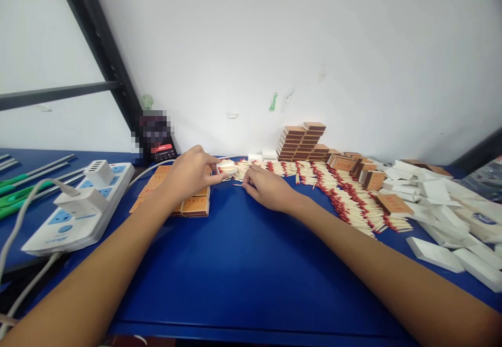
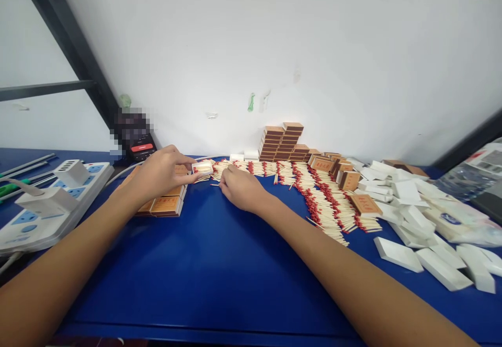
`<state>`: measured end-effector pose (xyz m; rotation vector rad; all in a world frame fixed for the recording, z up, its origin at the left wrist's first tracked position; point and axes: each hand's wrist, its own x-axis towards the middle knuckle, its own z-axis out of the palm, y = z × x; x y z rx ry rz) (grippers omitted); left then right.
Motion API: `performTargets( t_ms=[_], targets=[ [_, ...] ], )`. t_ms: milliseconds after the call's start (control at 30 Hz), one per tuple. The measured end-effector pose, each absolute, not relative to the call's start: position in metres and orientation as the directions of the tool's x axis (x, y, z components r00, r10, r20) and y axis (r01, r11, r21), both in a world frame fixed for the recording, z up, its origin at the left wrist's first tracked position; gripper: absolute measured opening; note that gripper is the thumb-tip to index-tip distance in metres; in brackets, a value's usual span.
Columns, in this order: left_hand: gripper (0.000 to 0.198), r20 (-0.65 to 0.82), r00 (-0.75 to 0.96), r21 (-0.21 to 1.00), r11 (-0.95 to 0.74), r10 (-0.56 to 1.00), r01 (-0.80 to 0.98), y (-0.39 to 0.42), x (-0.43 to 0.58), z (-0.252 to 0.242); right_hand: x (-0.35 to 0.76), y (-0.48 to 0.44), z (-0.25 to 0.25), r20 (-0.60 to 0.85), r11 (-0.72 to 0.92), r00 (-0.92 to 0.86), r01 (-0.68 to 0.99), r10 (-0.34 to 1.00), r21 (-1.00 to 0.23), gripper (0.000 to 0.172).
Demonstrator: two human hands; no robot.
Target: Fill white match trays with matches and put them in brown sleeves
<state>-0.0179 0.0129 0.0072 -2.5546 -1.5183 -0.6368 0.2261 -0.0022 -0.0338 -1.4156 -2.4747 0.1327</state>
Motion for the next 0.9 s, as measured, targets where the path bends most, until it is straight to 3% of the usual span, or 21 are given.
performTargets(
  t_ms=[233, 567, 767, 900],
  targets=[
    [0.031, 0.416, 0.409, 0.108, -0.491, 0.812, 0.865, 0.01, -0.015, 0.01, 0.215, 0.007, -0.042, 0.302, 0.495, -0.428, 0.846, 0.852, -0.197, 0.014],
    [0.037, 0.4, 0.404, 0.122, -0.484, 0.823, 0.866, 0.011, -0.016, 0.009, 0.221, -0.001, -0.033, 0.179, 0.462, -0.437, 0.876, 0.882, -0.138, 0.021],
    [0.037, 0.369, 0.403, 0.114, -0.471, 0.837, 0.875, 0.011, -0.016, 0.009, 0.241, 0.0, -0.031, 0.122, 0.475, -0.459, 0.859, 0.88, -0.193, 0.016],
    [0.038, 0.366, 0.422, 0.099, -0.485, 0.83, 0.869, 0.013, -0.017, 0.009, 0.244, 0.002, -0.024, 0.165, 0.479, -0.451, 0.845, 0.877, -0.239, 0.014]
  ],
)
